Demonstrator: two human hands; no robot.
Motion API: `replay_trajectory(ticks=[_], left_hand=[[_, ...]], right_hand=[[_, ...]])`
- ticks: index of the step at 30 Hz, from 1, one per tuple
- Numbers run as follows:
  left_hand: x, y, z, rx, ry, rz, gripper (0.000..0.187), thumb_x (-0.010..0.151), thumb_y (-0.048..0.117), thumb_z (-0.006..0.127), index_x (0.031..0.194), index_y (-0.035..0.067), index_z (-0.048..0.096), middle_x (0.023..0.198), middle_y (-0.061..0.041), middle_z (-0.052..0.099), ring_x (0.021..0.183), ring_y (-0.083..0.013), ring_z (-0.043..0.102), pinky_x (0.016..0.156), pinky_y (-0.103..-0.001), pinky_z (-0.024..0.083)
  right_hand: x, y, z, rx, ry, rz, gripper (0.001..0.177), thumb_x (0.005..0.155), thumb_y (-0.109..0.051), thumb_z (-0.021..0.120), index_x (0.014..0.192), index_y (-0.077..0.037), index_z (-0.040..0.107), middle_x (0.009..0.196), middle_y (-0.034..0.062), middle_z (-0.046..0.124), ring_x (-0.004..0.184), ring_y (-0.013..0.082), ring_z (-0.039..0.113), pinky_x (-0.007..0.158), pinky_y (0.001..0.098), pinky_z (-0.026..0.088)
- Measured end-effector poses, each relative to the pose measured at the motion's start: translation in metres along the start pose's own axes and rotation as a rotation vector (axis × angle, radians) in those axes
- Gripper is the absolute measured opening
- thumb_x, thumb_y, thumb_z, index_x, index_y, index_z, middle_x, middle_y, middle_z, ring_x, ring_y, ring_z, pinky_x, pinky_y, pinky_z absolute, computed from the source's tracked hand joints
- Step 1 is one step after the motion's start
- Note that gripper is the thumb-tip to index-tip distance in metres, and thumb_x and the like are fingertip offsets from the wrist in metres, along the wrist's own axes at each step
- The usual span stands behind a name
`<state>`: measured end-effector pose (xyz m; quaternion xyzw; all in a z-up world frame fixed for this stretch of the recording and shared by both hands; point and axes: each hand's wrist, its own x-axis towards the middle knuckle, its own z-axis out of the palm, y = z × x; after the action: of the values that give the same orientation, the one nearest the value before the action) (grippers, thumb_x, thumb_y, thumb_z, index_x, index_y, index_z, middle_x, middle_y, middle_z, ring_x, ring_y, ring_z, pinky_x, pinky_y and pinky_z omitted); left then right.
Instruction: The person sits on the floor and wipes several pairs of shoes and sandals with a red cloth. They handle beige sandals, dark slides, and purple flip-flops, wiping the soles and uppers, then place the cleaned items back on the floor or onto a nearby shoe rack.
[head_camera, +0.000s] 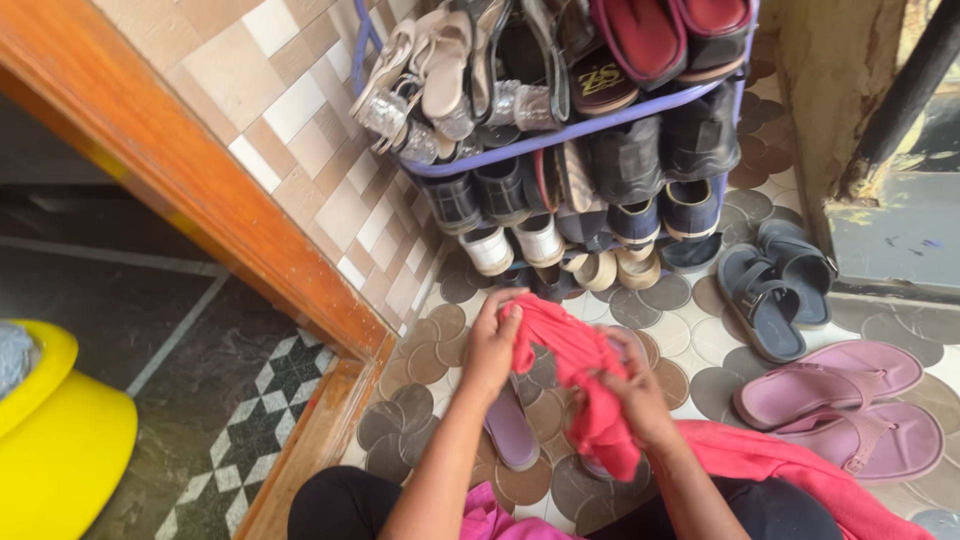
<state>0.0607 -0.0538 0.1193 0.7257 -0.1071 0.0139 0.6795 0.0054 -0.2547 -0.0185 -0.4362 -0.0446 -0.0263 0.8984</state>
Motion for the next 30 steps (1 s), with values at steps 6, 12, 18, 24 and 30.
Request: replay_trajectory(ticks=[6, 12, 18, 24, 30], left_hand=[[-0.055, -0.061, 0.091, 0.333, -0.133, 0.107, 0.023, 0.097, 0.022, 0.058, 0.116, 0.008, 0.062, 0.113, -0.014, 0.068, 0.107, -0.0277, 0.067, 0.096, -0.039, 0.053], [-0.057, -0.07, 0.123, 0.63, -0.23, 0.224, 0.05, 0.092, 0.015, 0.066, 0.14, 0.011, 0.056, 0.132, -0.018, 0.055, 0.126, -0.0396, 0.05, 0.109, -0.047, 0.041], [-0.033, -0.062, 0.123, 0.495, -0.574, 0.332, 0.044, 0.086, 0.019, 0.073, 0.128, 0.01, 0.069, 0.147, -0.017, 0.054, 0.134, -0.0373, 0.05, 0.112, -0.048, 0.038], [-0.039, -0.132, 0.099, 0.376, -0.385, -0.247, 0.038, 0.09, 0.033, 0.066, 0.123, 0.017, 0.071, 0.13, -0.007, 0.071, 0.122, -0.0279, 0.069, 0.105, -0.042, 0.054], [-0.068, -0.202, 0.103, 0.886, -0.451, -0.165, 0.067, 0.08, 0.034, 0.082, 0.138, 0.011, 0.059, 0.15, -0.012, 0.047, 0.141, -0.0338, 0.041, 0.118, -0.047, 0.036]], right_hand=[[0.021, 0.024, -0.042, 0.374, 0.525, 0.114, 0.033, 0.104, -0.019, 0.048, 0.131, 0.0, 0.053, 0.11, 0.0164, 0.07, 0.098, 0.0289, 0.07, 0.083, 0.0419, 0.06], [0.016, 0.014, -0.034, 0.421, 0.397, 0.167, 0.041, 0.104, -0.037, 0.046, 0.12, -0.004, 0.063, 0.11, 0.0131, 0.072, 0.098, 0.0251, 0.07, 0.085, 0.0385, 0.058], [0.026, -0.048, -0.07, -0.955, 0.577, 0.37, 0.062, 0.099, -0.052, 0.068, 0.128, 0.003, 0.067, 0.1, 0.0219, 0.072, 0.098, 0.0302, 0.069, 0.092, 0.0432, 0.052], [-0.022, -0.104, -0.138, -1.211, 0.942, -0.488, 0.029, 0.094, -0.003, 0.06, 0.123, 0.0, 0.062, 0.111, 0.0218, 0.073, 0.102, 0.0386, 0.072, 0.096, 0.044, 0.053], [0.007, -0.062, -0.141, -1.664, 0.677, -0.22, 0.053, 0.066, -0.025, 0.088, 0.109, 0.002, 0.07, 0.132, 0.0311, 0.061, 0.112, 0.0444, 0.059, 0.087, 0.0512, 0.05]])
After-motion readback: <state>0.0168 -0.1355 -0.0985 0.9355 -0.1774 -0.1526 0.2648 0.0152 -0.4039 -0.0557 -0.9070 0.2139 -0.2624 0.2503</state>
